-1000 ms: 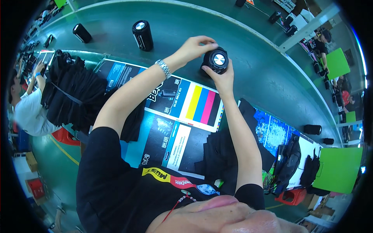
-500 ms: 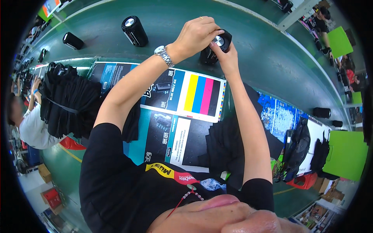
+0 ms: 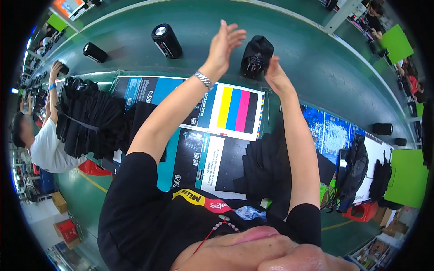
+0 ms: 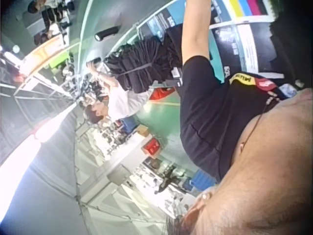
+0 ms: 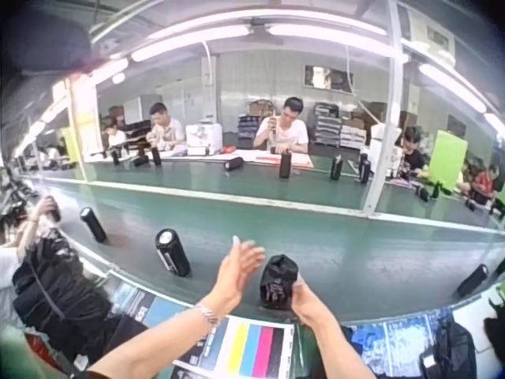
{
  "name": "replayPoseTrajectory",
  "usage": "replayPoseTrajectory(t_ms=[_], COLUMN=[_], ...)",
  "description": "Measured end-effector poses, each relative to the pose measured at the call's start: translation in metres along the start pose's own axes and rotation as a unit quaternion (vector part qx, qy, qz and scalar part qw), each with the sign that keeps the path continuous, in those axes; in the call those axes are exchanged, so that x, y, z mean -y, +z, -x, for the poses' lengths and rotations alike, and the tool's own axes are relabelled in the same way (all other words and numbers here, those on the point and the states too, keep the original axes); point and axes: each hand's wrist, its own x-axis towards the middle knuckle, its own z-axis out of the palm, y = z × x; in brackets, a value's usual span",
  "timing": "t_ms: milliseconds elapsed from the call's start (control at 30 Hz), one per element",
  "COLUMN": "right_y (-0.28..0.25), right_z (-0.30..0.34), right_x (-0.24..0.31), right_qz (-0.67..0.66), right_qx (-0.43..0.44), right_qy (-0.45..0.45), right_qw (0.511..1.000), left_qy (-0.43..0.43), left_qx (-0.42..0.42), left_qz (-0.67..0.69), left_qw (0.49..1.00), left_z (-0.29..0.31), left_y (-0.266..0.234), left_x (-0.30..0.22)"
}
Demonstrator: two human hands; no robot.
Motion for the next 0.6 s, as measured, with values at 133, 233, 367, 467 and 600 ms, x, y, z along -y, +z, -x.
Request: replayPoseTrajectory(t_ms=[133,233,367,467,600], right_y=[-0.028,-0.032,-0.016,-0.03,-0.079], right_z=[-0.011,-0.042,-0.049,-0.057,-0.052], right_x=[0.018,0.025,0.018,-0.003,-0.043], right_qz=[-0.159,-0.122,-0.066,-0.007,0.186], right_qx=[-0.071,-0.301,-0.251,-0.329,-0.378], right_qy=[0.063,0.063,0.017,-0.027,-0.081], right_qw=[0.983,0.943,0.965,0.944,0.903], left_qy=[-0.129,-0.136,-0.136,-0.083,0.032], left_qx=[0.043,0.107,0.129,0.064,0.0], left_qz=[0.094,0.075,0.107,0.114,-0.011], left_qw=[0.986,0.982,0.976,0.988,0.999], left_z=[-0.005,-0.017,-0.016,0.004,0.012], left_y=[0.04,0.049,0.049,0.049,0.077], left_x=[0.014,0.023,0.043,0.06,0.071])
